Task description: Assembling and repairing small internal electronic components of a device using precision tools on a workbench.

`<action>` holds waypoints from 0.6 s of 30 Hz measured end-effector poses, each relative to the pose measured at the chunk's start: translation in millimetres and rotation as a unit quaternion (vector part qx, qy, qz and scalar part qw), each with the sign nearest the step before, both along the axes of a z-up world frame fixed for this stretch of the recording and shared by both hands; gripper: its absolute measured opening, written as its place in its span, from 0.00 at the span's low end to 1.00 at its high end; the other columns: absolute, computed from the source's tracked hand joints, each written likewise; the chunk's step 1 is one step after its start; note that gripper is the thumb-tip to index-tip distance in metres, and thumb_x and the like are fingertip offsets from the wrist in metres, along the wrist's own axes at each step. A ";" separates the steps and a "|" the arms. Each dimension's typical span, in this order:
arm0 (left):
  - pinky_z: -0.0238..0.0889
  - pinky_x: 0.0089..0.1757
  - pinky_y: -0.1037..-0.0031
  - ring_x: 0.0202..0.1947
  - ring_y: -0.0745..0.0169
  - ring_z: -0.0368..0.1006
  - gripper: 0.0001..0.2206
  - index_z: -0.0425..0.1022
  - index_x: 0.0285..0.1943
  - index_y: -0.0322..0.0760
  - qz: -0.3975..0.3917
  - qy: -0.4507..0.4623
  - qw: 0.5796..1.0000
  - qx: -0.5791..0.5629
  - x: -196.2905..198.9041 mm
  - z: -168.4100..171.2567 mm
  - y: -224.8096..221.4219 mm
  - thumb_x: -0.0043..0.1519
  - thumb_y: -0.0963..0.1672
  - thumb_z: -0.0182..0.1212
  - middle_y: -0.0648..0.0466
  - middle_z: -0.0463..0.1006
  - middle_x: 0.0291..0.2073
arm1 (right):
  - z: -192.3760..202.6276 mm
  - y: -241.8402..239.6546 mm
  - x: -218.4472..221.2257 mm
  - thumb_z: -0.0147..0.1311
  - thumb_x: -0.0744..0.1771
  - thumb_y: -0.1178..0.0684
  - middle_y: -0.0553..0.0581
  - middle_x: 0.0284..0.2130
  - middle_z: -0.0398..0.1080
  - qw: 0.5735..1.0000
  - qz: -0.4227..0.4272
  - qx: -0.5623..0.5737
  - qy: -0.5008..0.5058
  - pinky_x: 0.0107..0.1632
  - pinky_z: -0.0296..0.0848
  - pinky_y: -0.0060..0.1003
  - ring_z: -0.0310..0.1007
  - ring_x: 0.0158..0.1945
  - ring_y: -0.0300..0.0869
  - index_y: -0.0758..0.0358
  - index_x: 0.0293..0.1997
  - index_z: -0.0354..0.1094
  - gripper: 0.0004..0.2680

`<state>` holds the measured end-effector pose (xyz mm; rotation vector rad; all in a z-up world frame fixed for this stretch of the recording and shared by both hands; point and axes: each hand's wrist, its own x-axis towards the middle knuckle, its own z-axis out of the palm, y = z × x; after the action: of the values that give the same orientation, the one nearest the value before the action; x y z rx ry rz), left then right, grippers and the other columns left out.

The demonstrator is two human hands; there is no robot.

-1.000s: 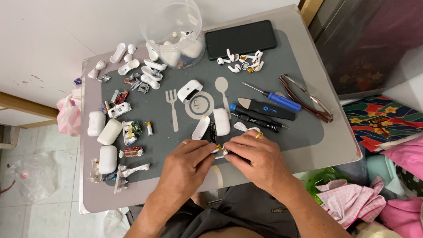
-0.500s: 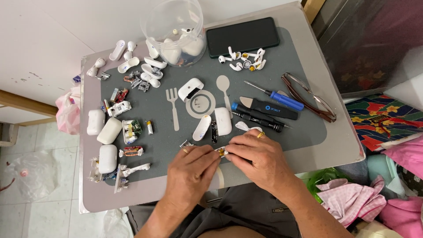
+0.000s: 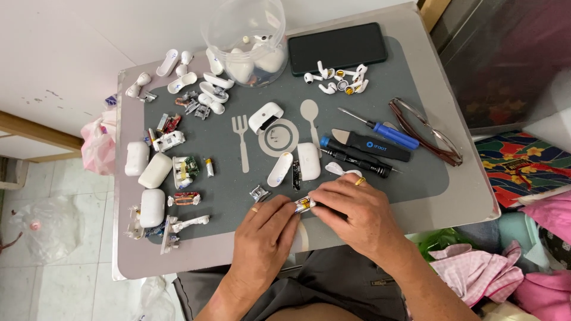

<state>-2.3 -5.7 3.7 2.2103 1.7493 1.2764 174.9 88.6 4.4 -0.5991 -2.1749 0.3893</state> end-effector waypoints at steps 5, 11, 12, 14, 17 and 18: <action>0.69 0.43 0.65 0.36 0.51 0.72 0.07 0.78 0.49 0.28 -0.010 -0.008 1.000 0.008 -1.5 -2.0 0.2 0.64 0.38 0.64 0.44 0.79 0.45 | -0.4 -0.9 1.3 0.65 0.65 0.61 0.54 0.37 0.76 1.000 0.001 0.015 -0.024 0.46 0.74 0.41 0.72 0.36 0.44 0.64 0.42 0.76 0.05; 0.68 0.42 0.65 0.35 0.50 0.70 0.06 0.78 0.51 0.31 -0.015 -0.007 1.000 0.002 -3.8 -0.7 -4.6 0.66 0.38 0.62 0.43 0.77 0.48 | 1.4 -3.7 1.1 0.66 0.64 0.60 0.54 0.37 0.77 1.000 -0.006 -0.014 -0.015 0.48 0.73 0.41 0.74 0.38 0.45 0.64 0.41 0.77 0.05; 0.68 0.42 0.65 0.35 0.50 0.70 0.06 0.78 0.51 0.31 -0.010 -0.006 1.000 0.005 -4.0 -0.7 -4.8 0.66 0.38 0.62 0.43 0.77 0.48 | 1.4 -5.3 1.5 0.66 0.64 0.60 0.54 0.37 0.77 1.000 -0.001 -0.011 -0.015 0.48 0.73 0.41 0.74 0.38 0.45 0.64 0.41 0.77 0.05; 0.66 0.42 0.63 0.35 0.48 0.69 0.07 0.78 0.51 0.30 -0.019 -0.020 0.999 -0.016 -4.9 -0.1 -5.3 0.66 0.38 0.61 0.42 0.77 0.48 | 1.9 -8.4 2.0 0.67 0.63 0.59 0.53 0.37 0.79 0.999 -0.018 -0.052 -0.002 0.49 0.75 0.42 0.75 0.38 0.44 0.65 0.39 0.77 0.05; 0.66 0.39 0.63 0.34 0.48 0.71 0.07 0.75 0.53 0.34 -0.007 -0.038 0.999 0.011 -4.7 -0.4 -10.7 0.68 0.39 0.60 0.42 0.75 0.52 | -7.4 -10.8 8.1 0.67 0.62 0.61 0.57 0.34 0.80 0.994 -0.041 -0.081 0.056 0.44 0.80 0.40 0.80 0.37 0.45 0.67 0.39 0.79 0.05; 0.66 0.39 0.63 0.34 0.48 0.71 0.07 0.75 0.53 0.34 -0.002 -0.036 0.999 0.013 -7.9 -5.7 -16.2 0.68 0.39 0.60 0.42 0.75 0.52 | -9.0 -12.5 12.6 0.67 0.62 0.61 0.57 0.34 0.80 0.995 -0.036 -0.079 0.058 0.44 0.80 0.40 0.80 0.37 0.45 0.67 0.39 0.79 0.05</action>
<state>-10.1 -21.9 -2.0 2.1516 1.7113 1.3686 187.5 76.2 -4.6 -0.7223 -2.0187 0.5478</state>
